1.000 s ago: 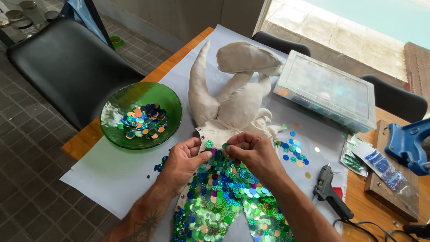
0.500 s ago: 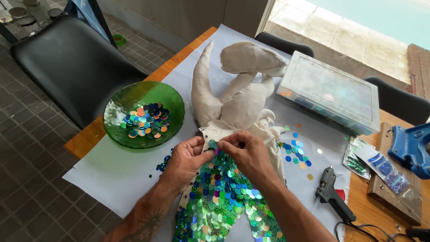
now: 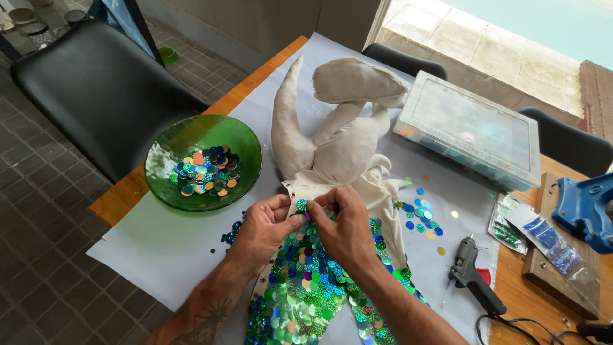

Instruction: Applying sequins to a fabric object using a hot glue gun

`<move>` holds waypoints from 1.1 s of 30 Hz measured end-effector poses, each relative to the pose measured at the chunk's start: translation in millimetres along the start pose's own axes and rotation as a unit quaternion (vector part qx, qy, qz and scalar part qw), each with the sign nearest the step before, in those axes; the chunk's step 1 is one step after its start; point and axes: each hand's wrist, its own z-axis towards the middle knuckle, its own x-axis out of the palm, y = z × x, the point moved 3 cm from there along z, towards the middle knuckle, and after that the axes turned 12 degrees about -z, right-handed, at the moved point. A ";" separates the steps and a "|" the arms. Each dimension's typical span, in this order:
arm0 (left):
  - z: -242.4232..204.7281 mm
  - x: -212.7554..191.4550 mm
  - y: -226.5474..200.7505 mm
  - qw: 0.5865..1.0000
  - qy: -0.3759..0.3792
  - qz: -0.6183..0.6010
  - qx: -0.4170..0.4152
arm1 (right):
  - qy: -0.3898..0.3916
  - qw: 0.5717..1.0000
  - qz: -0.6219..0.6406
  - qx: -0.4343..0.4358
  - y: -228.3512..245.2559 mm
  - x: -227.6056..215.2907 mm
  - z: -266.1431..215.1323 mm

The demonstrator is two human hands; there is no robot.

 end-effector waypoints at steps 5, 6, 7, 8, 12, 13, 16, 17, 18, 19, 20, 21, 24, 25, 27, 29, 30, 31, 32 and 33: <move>-4.4 5.6 -5.6 1.000 -0.005 0.001 -0.009 | 0.015 0.997 0.058 0.047 -6.4 -1.1 -4.9; -7.9 7.8 -10.2 1.000 -0.013 0.003 -0.011 | 0.034 0.990 0.110 0.077 -10.3 0.1 -6.3; -7.2 6.3 -8.8 1.000 -0.014 0.003 -0.010 | 0.035 0.990 0.110 0.076 -10.1 -4.1 -3.7; -7.1 5.1 -6.9 1.000 -0.013 -0.002 -0.010 | 0.016 0.996 0.076 0.038 -8.1 -10.0 -1.5; -5.0 3.7 -1.9 1.000 -0.009 -0.014 -0.016 | -0.047 0.992 -0.016 -0.114 -9.2 -10.3 3.4; -3.8 2.8 0.7 1.000 -0.007 -0.014 -0.017 | -0.049 0.992 -0.017 -0.112 -10.7 -9.5 3.4; -1.1 -1.5 4.3 1.000 -0.011 -0.004 -0.013 | -0.034 0.991 -0.030 -0.122 -10.5 -5.2 6.5; -0.8 -1.8 4.2 1.000 -0.008 -0.008 -0.010 | -0.013 0.996 -0.019 -0.091 -11.3 -4.5 8.3; 0.8 -1.4 3.9 1.000 -0.003 -0.011 -0.007 | 0.005 0.998 -0.009 -0.059 -12.1 -4.4 10.5; 0.3 -3.3 3.7 1.000 -0.005 -0.011 -0.006 | 0.007 0.998 -0.007 -0.060 -11.5 -2.6 11.0; 0.8 -4.1 4.4 1.000 -0.005 -0.015 -0.008 | 0.018 0.999 0.023 -0.019 -14.1 -1.6 11.3; 1.5 -4.6 5.1 1.000 -0.005 -0.020 -0.011 | 0.030 0.998 0.053 0.022 -16.8 -0.5 11.5; 0.3 -1.6 0.1 1.000 0.001 -0.001 -0.007 | 0.049 0.995 0.070 0.059 -14.5 -1.0 10.8; 1.0 -3.3 2.7 1.000 0.001 -0.002 -0.008 | 0.050 0.995 0.070 0.059 -15.5 -0.9 8.6; 2.8 -6.9 6.7 1.000 0.001 0.002 -0.012 | 0.074 0.986 0.115 0.095 -18.5 1.5 4.7; -1.3 3.2 -4.2 1.000 -0.009 -0.005 -0.022 | 0.062 0.982 0.132 0.121 -4.9 -13.5 0.4; -4.9 7.0 -9.2 0.999 -0.022 -0.012 -0.033 | 0.053 0.976 0.150 0.148 1.3 -20.0 -2.8; -1.9 5.5 -8.8 0.999 -0.023 -0.012 -0.032 | 0.054 0.976 0.150 0.148 -2.5 -25.2 0.3; -0.5 3.5 -7.3 0.999 -0.027 -0.025 -0.035 | 0.037 0.978 0.157 0.131 -5.9 -31.3 2.3; 1.0 1.9 -5.7 0.998 -0.032 -0.037 -0.038 | 0.020 0.980 0.163 0.115 -9.5 -37.6 4.4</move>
